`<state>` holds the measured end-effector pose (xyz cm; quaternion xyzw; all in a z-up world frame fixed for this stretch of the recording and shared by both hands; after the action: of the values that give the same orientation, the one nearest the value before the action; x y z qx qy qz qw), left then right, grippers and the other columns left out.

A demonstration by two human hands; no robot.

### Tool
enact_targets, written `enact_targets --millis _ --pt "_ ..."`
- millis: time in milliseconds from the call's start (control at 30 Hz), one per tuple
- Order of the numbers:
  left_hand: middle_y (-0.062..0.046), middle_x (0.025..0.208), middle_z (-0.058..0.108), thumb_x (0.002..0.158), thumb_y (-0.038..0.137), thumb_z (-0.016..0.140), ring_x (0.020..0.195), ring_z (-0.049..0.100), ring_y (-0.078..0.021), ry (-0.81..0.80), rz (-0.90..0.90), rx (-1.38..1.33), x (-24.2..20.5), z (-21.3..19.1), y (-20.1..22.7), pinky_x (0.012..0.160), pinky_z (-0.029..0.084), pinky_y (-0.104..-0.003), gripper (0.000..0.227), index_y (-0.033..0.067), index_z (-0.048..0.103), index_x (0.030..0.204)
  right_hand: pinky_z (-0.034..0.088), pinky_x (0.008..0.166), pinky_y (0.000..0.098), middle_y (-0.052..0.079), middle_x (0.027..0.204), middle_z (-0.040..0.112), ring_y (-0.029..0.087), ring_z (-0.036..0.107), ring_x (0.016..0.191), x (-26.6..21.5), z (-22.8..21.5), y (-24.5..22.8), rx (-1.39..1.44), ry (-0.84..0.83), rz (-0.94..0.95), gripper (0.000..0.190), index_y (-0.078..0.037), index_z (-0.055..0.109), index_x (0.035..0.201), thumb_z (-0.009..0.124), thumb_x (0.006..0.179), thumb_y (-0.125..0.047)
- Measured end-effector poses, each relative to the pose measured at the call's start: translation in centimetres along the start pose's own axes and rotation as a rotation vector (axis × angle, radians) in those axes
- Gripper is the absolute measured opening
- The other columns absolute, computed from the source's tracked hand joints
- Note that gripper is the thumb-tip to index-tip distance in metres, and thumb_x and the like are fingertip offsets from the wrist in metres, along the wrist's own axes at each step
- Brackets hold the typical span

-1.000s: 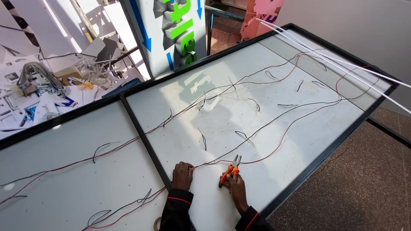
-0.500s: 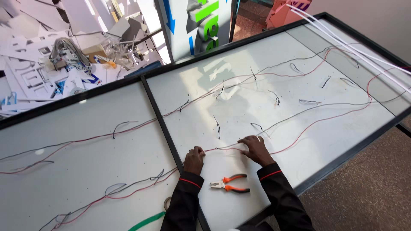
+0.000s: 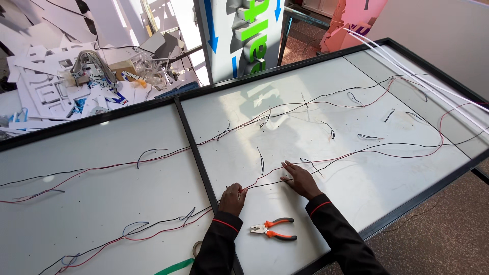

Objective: The person works on a flat white surface, stripping and twisting multiple colored wires together. They use pliers to cut and strip wire ends, then wrap the connections with electrical tape. The process is repeated for several wire pairs across the surface.

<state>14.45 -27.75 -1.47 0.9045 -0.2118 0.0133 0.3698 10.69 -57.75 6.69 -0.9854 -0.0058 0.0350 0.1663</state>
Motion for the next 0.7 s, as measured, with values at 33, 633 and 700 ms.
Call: enact_targets --millis 33,633,700 --pt "-0.009 0.084 0.069 0.115 0.046 0.064 0.092 0.077 -0.0383 -0.006 0.009 0.006 -0.1 -0.3 0.1 0.085 0.059 -0.053 0.029 0.0198 0.059 0.103 0.055 0.118 0.0604 0.013 0.178 0.054 0.043 0.058 0.156 -0.4 0.1 -0.3 0.007 0.007 0.008 0.066 -0.024 0.05 0.174 0.062 0.113 -0.048" --pt "-0.012 0.082 0.063 0.114 0.041 0.07 0.085 0.07 -0.0351 -0.025 -0.018 -0.074 0.0 0.7 -1.3 0.079 0.056 -0.045 0.043 0.0121 0.066 0.083 0.074 0.053 0.0476 0.025 0.106 0.073 0.034 0.084 0.08 6.2 0.2 35.1 0.963 0.996 1.023 0.068 0.0 0.045 0.138 0.089 0.099 -0.035" --pt "-0.012 0.081 0.063 0.111 0.041 0.074 0.083 0.069 -0.0349 -0.025 -0.044 -0.11 -0.2 1.3 -1.8 0.078 0.056 -0.045 0.042 0.0118 0.068 0.082 0.061 0.054 0.0382 0.024 0.107 0.065 0.03 0.077 0.077 4.5 0.9 38.4 1.413 1.181 1.158 0.051 0.012 0.051 0.133 0.072 0.097 -0.018"
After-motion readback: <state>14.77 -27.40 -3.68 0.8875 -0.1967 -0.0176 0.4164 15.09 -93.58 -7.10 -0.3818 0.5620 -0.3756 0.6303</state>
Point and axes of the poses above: each hand's wrist, its own x-axis towards the middle knuckle, its own z-axis out of the palm, y = z × x, the point moved 8 cm from there along x, towards the middle knuckle
